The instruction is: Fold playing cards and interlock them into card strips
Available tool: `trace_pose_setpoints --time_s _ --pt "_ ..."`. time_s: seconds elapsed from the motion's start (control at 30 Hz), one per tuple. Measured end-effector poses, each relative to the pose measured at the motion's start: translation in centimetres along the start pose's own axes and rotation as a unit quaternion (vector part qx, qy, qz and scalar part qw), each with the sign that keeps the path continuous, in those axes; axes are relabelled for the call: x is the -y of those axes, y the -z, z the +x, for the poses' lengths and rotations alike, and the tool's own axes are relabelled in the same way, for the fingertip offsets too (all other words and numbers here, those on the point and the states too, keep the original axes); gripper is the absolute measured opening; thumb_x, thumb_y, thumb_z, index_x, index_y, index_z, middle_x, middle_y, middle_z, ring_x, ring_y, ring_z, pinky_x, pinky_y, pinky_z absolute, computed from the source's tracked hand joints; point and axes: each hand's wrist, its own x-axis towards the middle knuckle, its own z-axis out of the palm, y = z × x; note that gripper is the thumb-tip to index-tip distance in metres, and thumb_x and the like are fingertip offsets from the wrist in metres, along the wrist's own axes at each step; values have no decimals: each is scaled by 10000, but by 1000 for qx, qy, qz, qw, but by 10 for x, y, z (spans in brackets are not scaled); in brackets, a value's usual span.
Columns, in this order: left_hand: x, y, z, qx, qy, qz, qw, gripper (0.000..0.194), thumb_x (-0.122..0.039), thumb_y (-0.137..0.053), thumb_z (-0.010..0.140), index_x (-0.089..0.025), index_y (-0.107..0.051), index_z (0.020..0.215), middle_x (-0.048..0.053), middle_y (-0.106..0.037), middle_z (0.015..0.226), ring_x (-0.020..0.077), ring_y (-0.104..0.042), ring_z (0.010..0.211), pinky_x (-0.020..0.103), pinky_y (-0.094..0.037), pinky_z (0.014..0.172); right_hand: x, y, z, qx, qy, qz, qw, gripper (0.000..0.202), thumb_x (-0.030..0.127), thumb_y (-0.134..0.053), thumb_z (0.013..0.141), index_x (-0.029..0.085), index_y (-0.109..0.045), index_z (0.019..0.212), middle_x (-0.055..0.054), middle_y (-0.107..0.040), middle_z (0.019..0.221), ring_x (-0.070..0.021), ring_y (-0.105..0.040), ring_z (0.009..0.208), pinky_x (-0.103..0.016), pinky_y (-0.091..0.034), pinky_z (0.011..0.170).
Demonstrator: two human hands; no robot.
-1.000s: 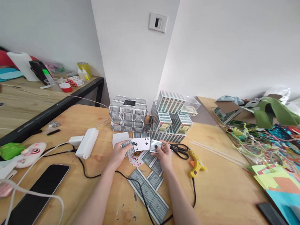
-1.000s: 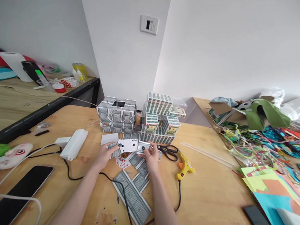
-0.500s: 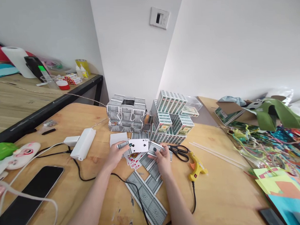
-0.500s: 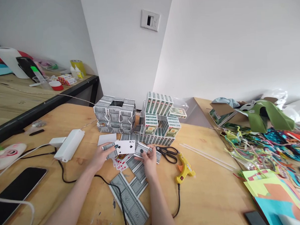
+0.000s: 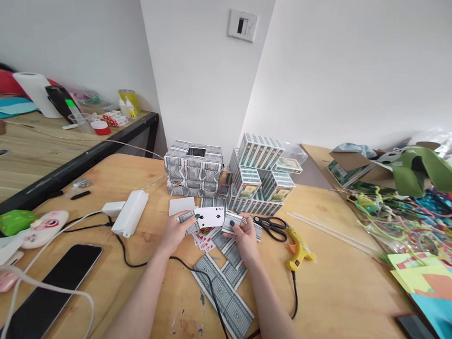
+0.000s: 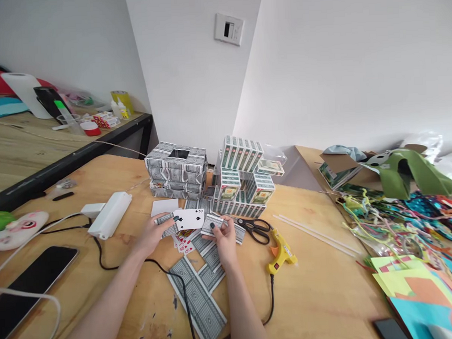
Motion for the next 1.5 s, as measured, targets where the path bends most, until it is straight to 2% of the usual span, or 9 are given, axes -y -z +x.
trace_pose_setpoints --time_s 0.13,0.3,0.43,0.57,0.67,0.87,1.13,1.3,1.5 --pt "-1 -6 -2 22 -27 26 999 265 -339 -647 648 -166 -677 847 57 -695 923 236 -609 910 313 -469 794 0 -1 -1 1 -1 0 1000 353 284 -677 664 260 -423 907 32 -587 771 -146 -588 686 -331 -572 593" --pt "-2 -6 -3 49 -24 23 998 271 -330 -635 663 -161 -675 870 67 -689 940 250 -598 935 342 -464 820 1 -2 -1 2 6 -2 1000 342 281 -663 677 269 -436 933 27 -592 796 -154 -592 720 -345 -577 620" --pt "-2 -3 -3 68 -13 17 997 283 -319 -634 662 -162 -674 893 66 -685 959 256 -587 967 342 -466 820 3 -4 -2 13 1 -24 1000 413 279 -663 670 269 -494 1047 5 -589 861 -155 -584 723 -333 -581 600" --pt "-4 -1 -5 50 6 36 998 293 -321 -662 618 -165 -679 865 61 -688 948 265 -591 953 351 -466 817 4 -4 -3 51 -32 -67 996 378 299 -678 645 221 -596 1006 -30 -568 1004 -175 -587 772 -325 -582 580" --pt "-6 0 -6 37 14 45 998 316 -330 -670 600 -157 -676 866 65 -686 953 266 -587 964 353 -462 831 5 -5 -3 77 -63 -66 993 413 309 -685 642 220 -590 1034 -29 -570 1033 -176 -608 761 -346 -579 614" --pt "-4 2 -6 25 19 56 998 333 -336 -653 619 -156 -659 900 61 -676 984 250 -584 978 346 -460 842 8 -3 0 128 -81 -71 986 368 308 -678 658 213 -564 995 -18 -602 890 -179 -630 686 -348 -573 594" --pt "-11 -2 -8 48 26 86 995 275 -294 -649 617 -163 -676 857 51 -683 954 245 -593 935 326 -471 793 10 -3 -3 118 -48 -133 983 261 324 -638 699 184 -558 904 -15 -594 840 -140 -610 544 -303 -557 492" --pt "-8 -8 -10 116 0 95 989 276 -322 -611 669 -126 -678 850 69 -687 884 233 -603 867 320 -467 755 9 -4 -4 106 -34 -145 983 258 324 -606 736 182 -529 937 -2 -581 766 -133 -607 491 -259 -523 417" --pt "-3 -9 -7 97 -7 100 990 283 -336 -638 640 -133 -684 832 70 -690 856 233 -609 839 322 -473 732 5 -3 -4 101 -36 -142 984 315 361 -549 779 221 -439 1039 10 -555 718 -163 -627 504 -214 -458 313"
